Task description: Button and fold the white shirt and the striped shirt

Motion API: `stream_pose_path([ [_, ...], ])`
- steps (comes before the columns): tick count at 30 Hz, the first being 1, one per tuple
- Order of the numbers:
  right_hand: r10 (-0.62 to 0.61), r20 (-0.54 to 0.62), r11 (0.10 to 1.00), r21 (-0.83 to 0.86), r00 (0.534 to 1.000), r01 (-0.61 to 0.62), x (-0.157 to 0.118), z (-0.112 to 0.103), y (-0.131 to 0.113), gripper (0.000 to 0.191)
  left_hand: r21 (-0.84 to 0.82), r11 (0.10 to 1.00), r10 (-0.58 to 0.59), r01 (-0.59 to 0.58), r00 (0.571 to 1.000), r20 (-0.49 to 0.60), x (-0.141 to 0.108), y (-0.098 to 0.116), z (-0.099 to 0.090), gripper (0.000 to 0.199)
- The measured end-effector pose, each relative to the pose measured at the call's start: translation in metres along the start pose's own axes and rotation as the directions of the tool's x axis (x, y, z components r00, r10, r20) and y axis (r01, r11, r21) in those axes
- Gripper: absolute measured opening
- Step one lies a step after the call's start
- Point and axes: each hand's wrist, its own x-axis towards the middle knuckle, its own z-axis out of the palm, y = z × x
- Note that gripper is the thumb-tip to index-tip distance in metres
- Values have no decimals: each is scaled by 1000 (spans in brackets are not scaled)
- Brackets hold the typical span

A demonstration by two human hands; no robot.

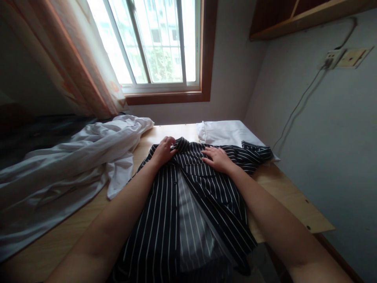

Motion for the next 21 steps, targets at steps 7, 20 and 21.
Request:
stream_pose_path([
  [7, -4, -3, 1000, -3, 1000, 4, 1, 1, 1, 52, 100, 960, 245, -262, 957, 154, 5, 35, -20, 12],
  [20, 1, -5, 1000, -17, 1000, -1, 0, 0, -1, 51, 261, 937, 45, -231, 823, 566, -43, 95, -29, 59],
  [21, 0, -6, 1000, -17, 1000, 0, 0, 0, -1, 51, 258, 944, 34, -204, 842, 539, -52, 93, -26, 63],
])
